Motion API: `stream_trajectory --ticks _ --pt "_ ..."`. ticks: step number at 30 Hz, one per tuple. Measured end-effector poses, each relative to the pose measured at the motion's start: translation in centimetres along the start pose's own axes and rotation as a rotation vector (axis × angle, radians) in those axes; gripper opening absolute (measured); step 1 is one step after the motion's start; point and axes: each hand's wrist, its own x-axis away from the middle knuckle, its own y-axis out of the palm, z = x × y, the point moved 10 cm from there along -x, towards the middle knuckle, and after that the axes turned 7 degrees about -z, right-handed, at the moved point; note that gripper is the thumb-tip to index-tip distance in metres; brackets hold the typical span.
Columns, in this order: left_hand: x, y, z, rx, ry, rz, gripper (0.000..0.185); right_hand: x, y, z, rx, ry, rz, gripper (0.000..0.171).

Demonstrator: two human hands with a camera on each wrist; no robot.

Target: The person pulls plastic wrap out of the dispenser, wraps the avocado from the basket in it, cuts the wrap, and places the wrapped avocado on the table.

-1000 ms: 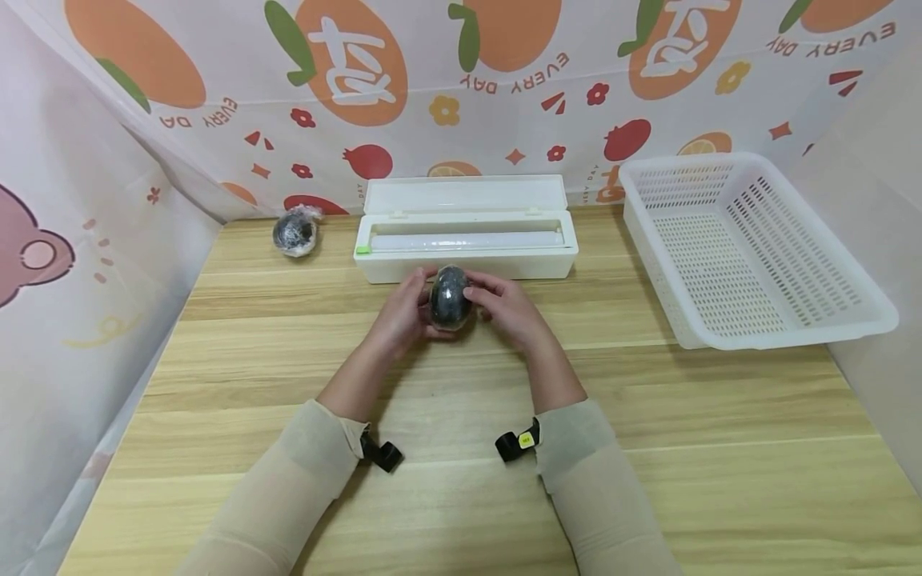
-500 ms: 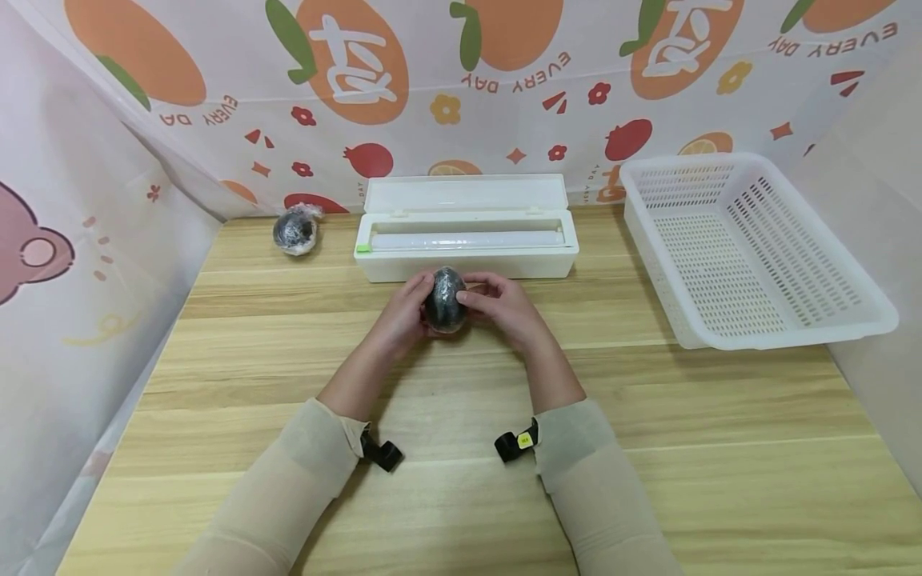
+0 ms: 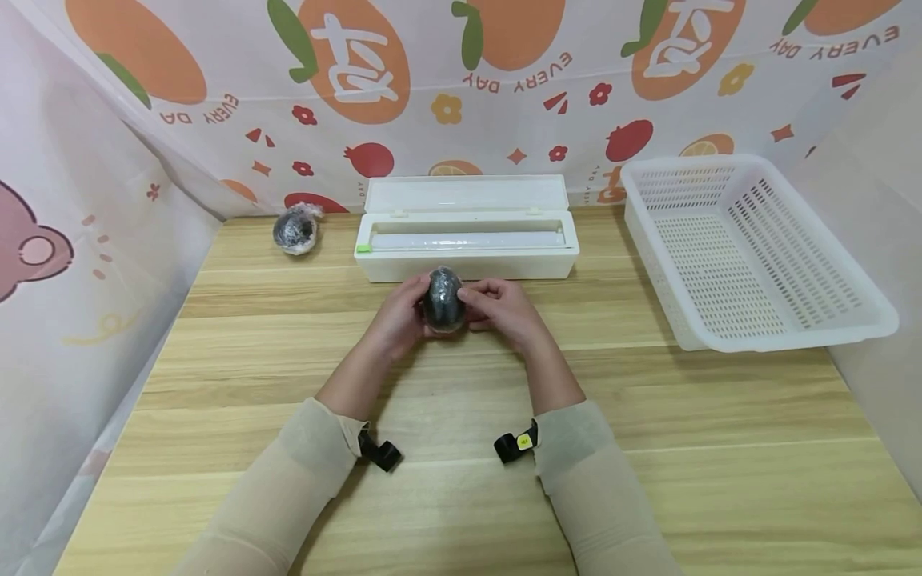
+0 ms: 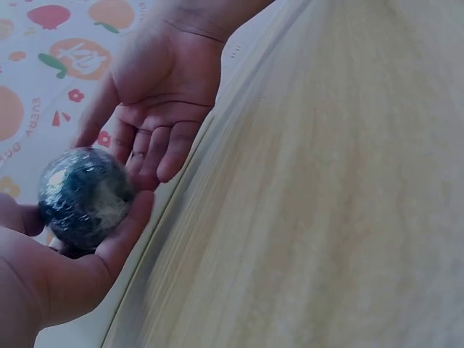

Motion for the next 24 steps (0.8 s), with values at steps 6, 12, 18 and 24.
stream_trajectory --ticks 6,12,18,24 --pt "0.0 -0.4 0.2 -0.003 0.018 0.020 0.044 -0.1 0.1 -0.1 0.026 -0.029 -0.018 0.022" --pt "0.0 -0.3 0.0 -0.027 0.012 0.007 0.044 -0.1 0.0 -0.3 0.115 -0.055 -0.004 0.020" --pt "0.1 -0.5 0.0 -0.019 0.009 0.026 0.044 0.2 -0.2 -1.0 0.342 -0.037 0.050 0.019" --pt "0.0 -0.4 0.2 -0.052 0.023 0.028 0.043 0.7 -0.3 -3.1 0.493 -0.174 0.132 0.033"
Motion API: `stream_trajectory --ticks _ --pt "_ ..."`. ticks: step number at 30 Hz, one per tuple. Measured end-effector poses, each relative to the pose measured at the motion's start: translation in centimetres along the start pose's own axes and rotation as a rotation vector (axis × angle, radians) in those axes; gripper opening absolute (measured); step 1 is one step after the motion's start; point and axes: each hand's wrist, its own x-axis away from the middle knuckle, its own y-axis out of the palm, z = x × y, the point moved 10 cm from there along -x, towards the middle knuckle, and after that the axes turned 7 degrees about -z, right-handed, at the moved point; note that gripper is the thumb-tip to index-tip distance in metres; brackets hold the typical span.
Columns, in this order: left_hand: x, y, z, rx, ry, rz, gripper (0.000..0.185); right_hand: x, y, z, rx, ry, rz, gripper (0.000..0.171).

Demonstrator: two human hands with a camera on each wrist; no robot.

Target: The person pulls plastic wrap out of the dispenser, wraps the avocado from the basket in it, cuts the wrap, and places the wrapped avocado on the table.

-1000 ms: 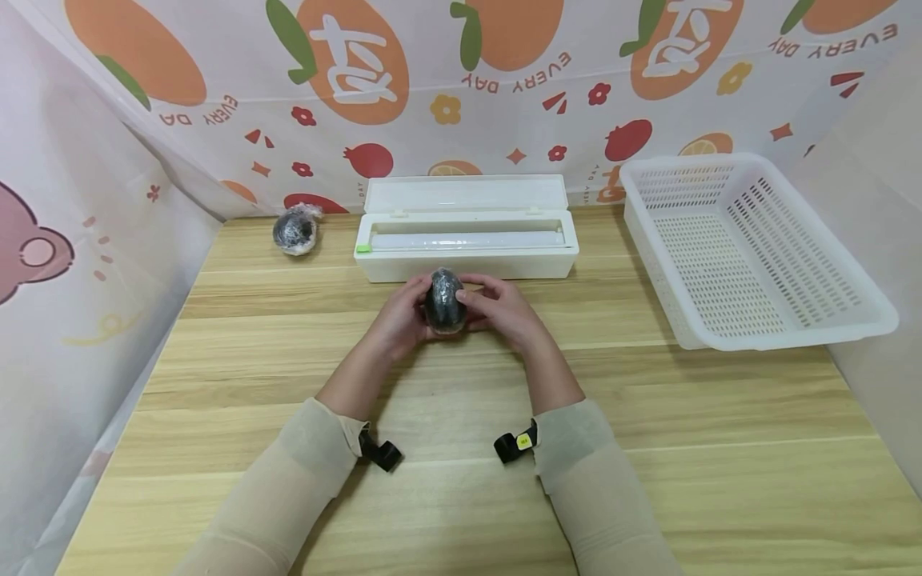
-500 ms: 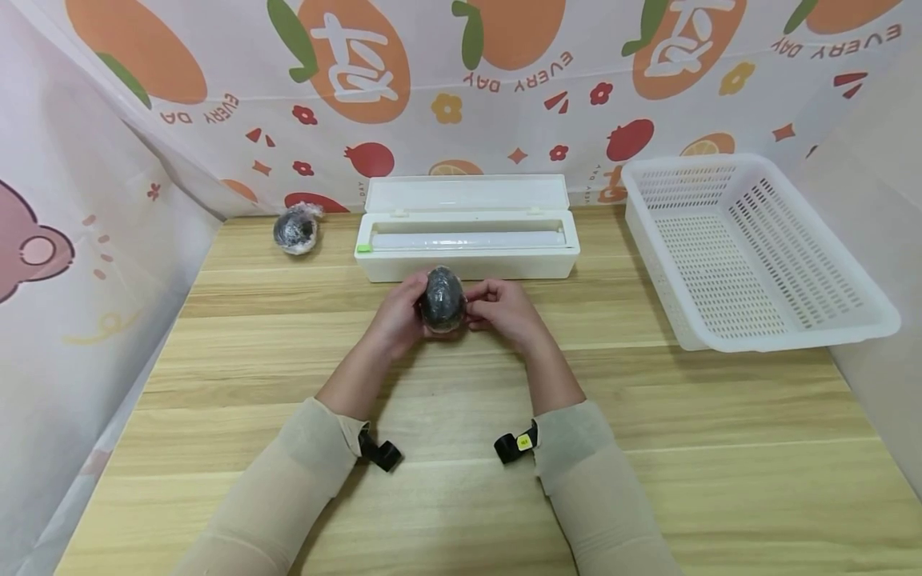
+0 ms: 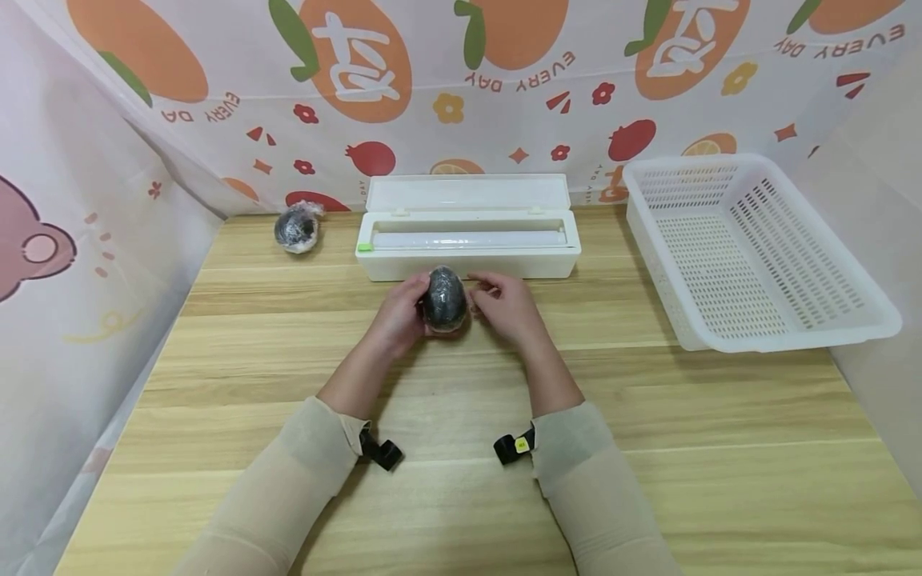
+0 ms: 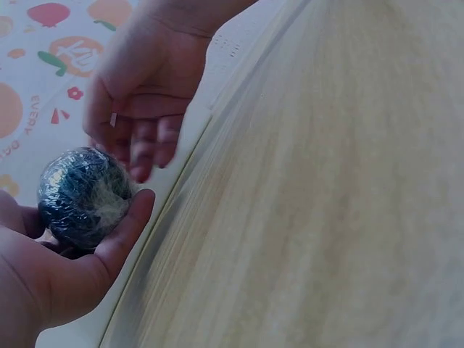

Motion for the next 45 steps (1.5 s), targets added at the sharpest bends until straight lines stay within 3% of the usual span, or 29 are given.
stream_trajectory --ticks 3,6,12,14,23,30,36,38,42,45 --pt "0.0 0.0 -0.1 -0.002 0.000 0.004 0.042 0.0 0.1 -0.9 0.063 -0.063 0.003 0.036" --pt "-0.1 0.0 -0.2 -0.016 -0.010 0.005 0.041 0.0 0.5 -0.9 0.069 -0.062 -0.024 0.036" --pt "-0.1 0.1 0.0 -0.002 0.002 -0.003 0.040 -0.1 1.3 0.7 -0.240 0.048 -0.095 0.033" --pt "-0.2 0.0 0.0 0.005 0.008 -0.001 0.040 -0.1 1.5 1.0 -0.287 0.066 -0.101 0.033" --pt "-0.3 -0.4 0.0 0.003 0.016 0.025 0.039 -0.2 0.9 1.7 -0.358 0.090 -0.025 0.028" --pt "-0.3 -0.6 0.0 0.009 0.021 0.027 0.040 -0.1 1.0 1.5 -0.323 0.068 -0.013 0.039" --pt "-0.2 -0.4 0.2 0.018 0.025 0.012 0.041 -0.1 1.8 2.1 -0.644 0.100 -0.037 0.037" --pt "-0.2 -0.4 0.3 0.019 0.029 0.009 0.041 -0.2 1.9 2.1 -0.702 0.105 -0.044 0.036" --pt "-0.3 -0.5 0.2 0.019 0.028 0.011 0.040 -0.2 2.0 2.3 -0.719 0.115 -0.042 0.035" --pt "-0.3 -0.6 0.0 0.018 0.028 0.012 0.040 -0.1 2.0 2.1 -0.623 0.107 -0.038 0.037"
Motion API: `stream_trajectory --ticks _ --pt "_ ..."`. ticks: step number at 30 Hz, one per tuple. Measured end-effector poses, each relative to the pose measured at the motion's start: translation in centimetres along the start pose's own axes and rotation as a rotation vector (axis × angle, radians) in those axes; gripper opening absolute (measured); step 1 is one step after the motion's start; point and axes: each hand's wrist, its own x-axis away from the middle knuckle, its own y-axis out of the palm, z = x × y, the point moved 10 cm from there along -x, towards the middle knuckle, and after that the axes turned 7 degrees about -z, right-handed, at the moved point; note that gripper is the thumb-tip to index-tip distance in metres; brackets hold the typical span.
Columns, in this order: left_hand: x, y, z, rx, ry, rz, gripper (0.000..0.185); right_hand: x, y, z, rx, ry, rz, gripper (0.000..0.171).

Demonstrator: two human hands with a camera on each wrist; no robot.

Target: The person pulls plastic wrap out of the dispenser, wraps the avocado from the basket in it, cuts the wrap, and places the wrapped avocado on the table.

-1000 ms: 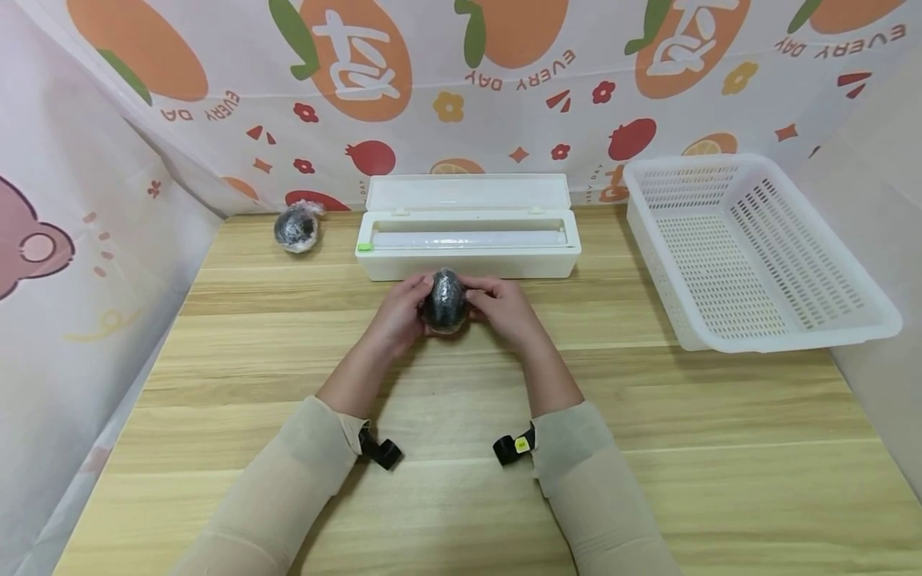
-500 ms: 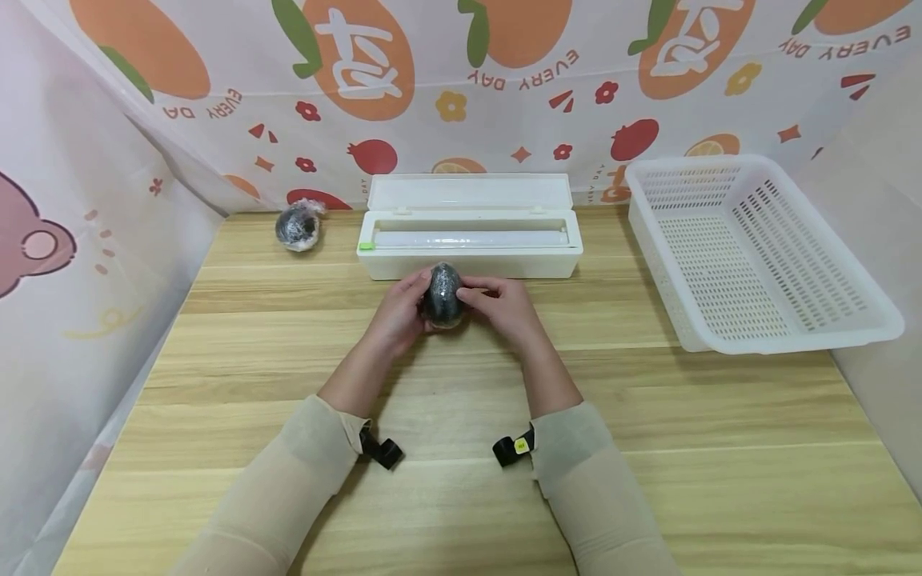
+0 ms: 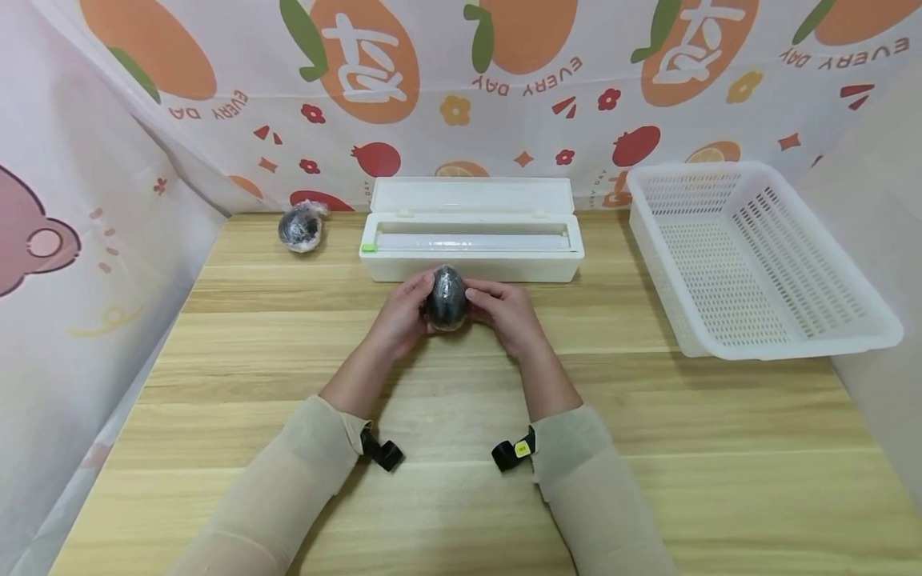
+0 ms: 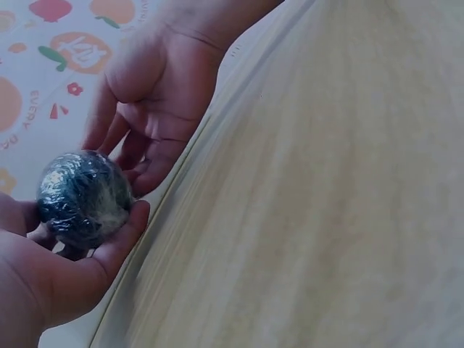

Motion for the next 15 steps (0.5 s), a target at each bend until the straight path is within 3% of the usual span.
stream_trajectory --ticks 5,7,15 --pt "-0.2 0.0 0.0 -0.033 0.026 -0.004 0.039 0.2 0.1 -0.9 0.338 -0.045 0.034 0.047" --pt "-0.2 0.1 0.1 -0.059 0.034 -0.002 0.039 0.2 0.1 -1.0 0.400 -0.047 0.046 0.047" --pt "-0.1 0.0 0.0 -0.111 0.040 0.008 0.039 0.0 0.0 0.0 0.203 -0.018 0.033 0.042"
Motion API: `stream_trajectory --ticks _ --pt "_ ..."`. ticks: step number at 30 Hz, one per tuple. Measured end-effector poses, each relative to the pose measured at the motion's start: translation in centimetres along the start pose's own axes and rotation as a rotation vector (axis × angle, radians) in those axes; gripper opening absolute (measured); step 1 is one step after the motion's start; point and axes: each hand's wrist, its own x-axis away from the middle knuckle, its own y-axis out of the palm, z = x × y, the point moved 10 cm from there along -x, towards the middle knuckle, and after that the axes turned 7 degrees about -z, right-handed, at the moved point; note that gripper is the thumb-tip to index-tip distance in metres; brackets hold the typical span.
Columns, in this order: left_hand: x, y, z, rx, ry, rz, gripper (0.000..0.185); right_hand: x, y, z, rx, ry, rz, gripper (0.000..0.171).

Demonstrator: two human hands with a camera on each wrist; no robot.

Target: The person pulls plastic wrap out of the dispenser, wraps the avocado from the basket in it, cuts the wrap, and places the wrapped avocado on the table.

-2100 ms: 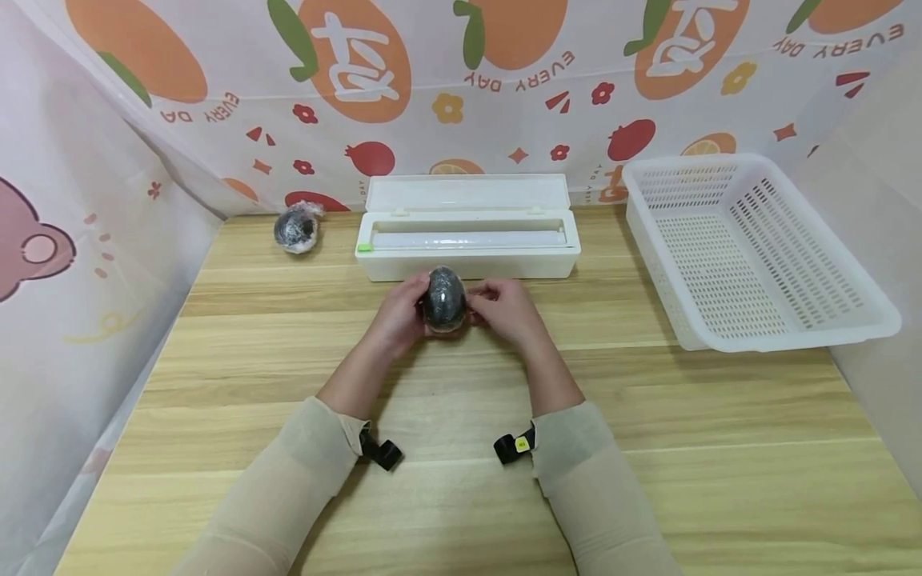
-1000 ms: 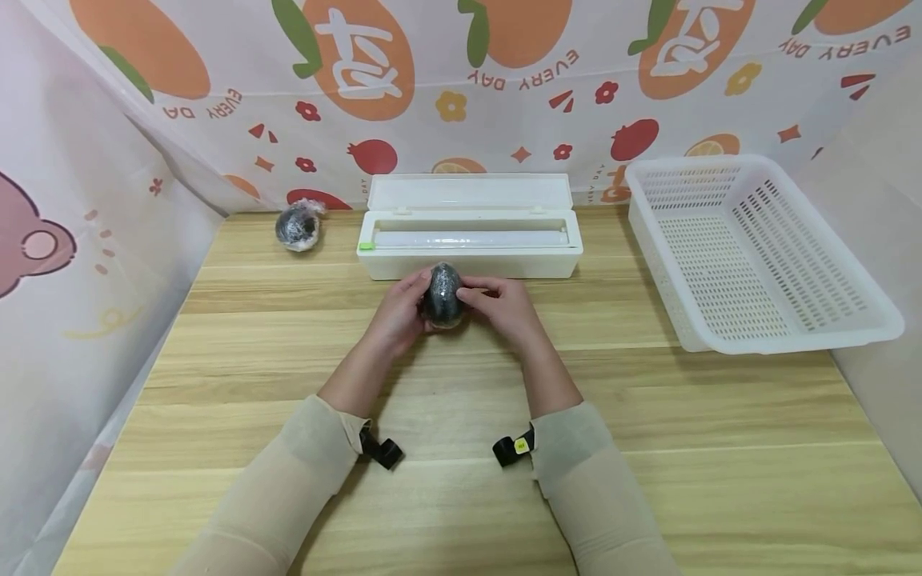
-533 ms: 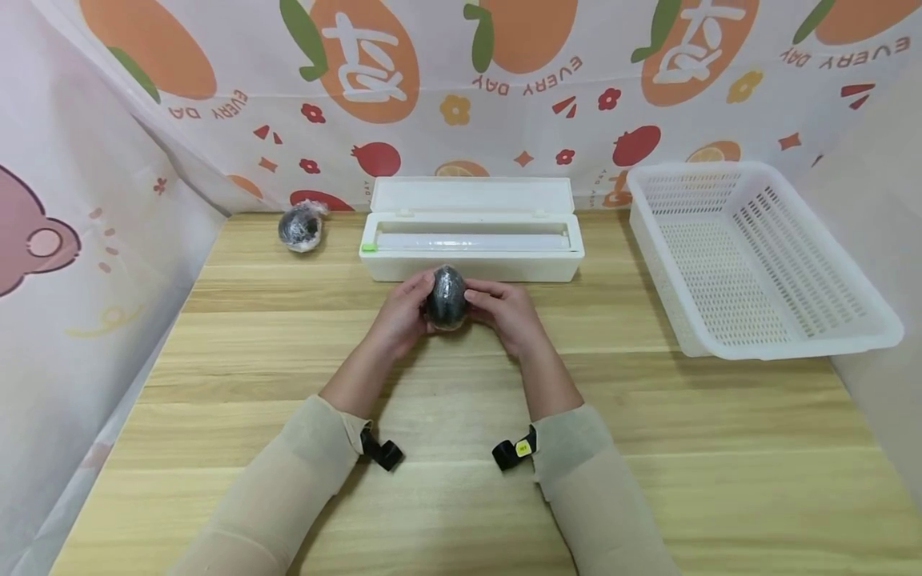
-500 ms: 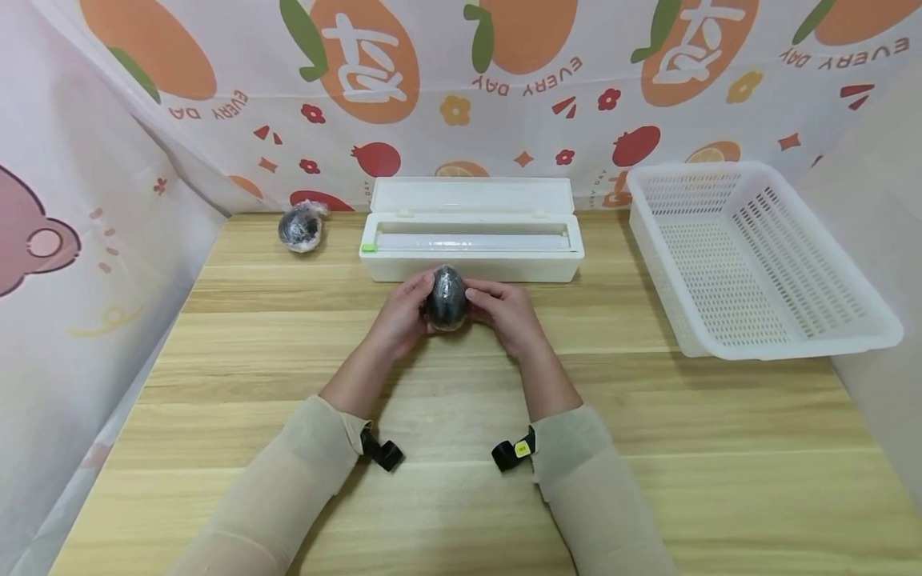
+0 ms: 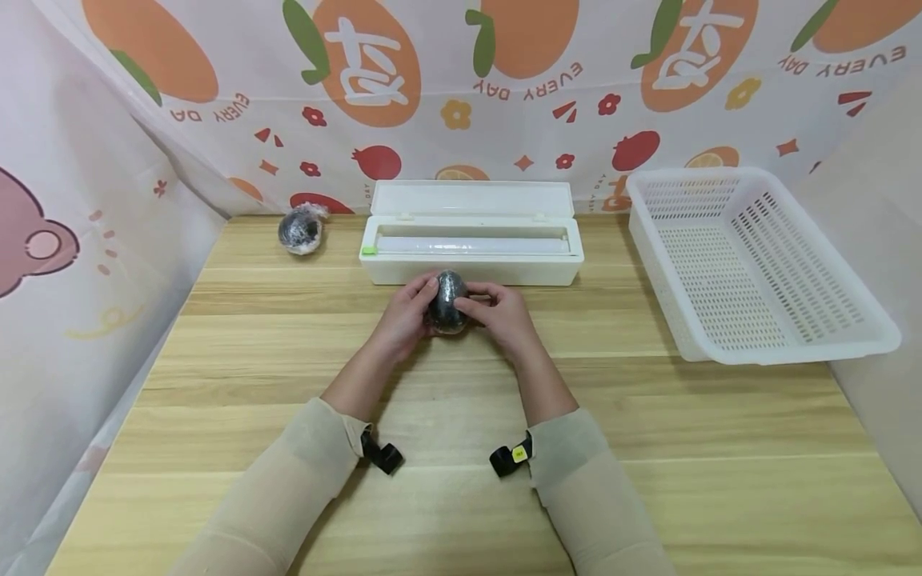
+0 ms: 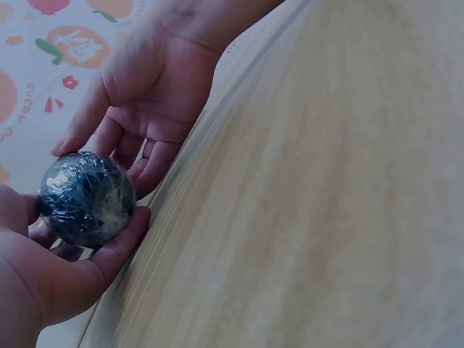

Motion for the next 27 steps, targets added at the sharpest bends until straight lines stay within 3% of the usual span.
stream_trajectory --ticks 6,12,22,27 --pt "0.07 -0.35 -0.33 0.004 -0.010 0.023 0.039 -0.15 -0.07 0.37 -0.087 -0.031 -0.008 0.037" --pt "0.00 -0.31 -0.23 0.031 -0.007 0.008 0.039 -0.27 -0.04 0.15 -0.101 -0.045 -0.008 0.038" --pt "-0.17 0.37 -0.21 0.187 -0.038 -0.076 0.045 -0.19 -0.05 0.10 -0.168 -0.018 -0.025 0.038" --pt "-0.22 0.30 -0.50 0.237 -0.062 -0.081 0.046 -0.13 -0.07 0.15 -0.182 -0.015 -0.031 0.037"
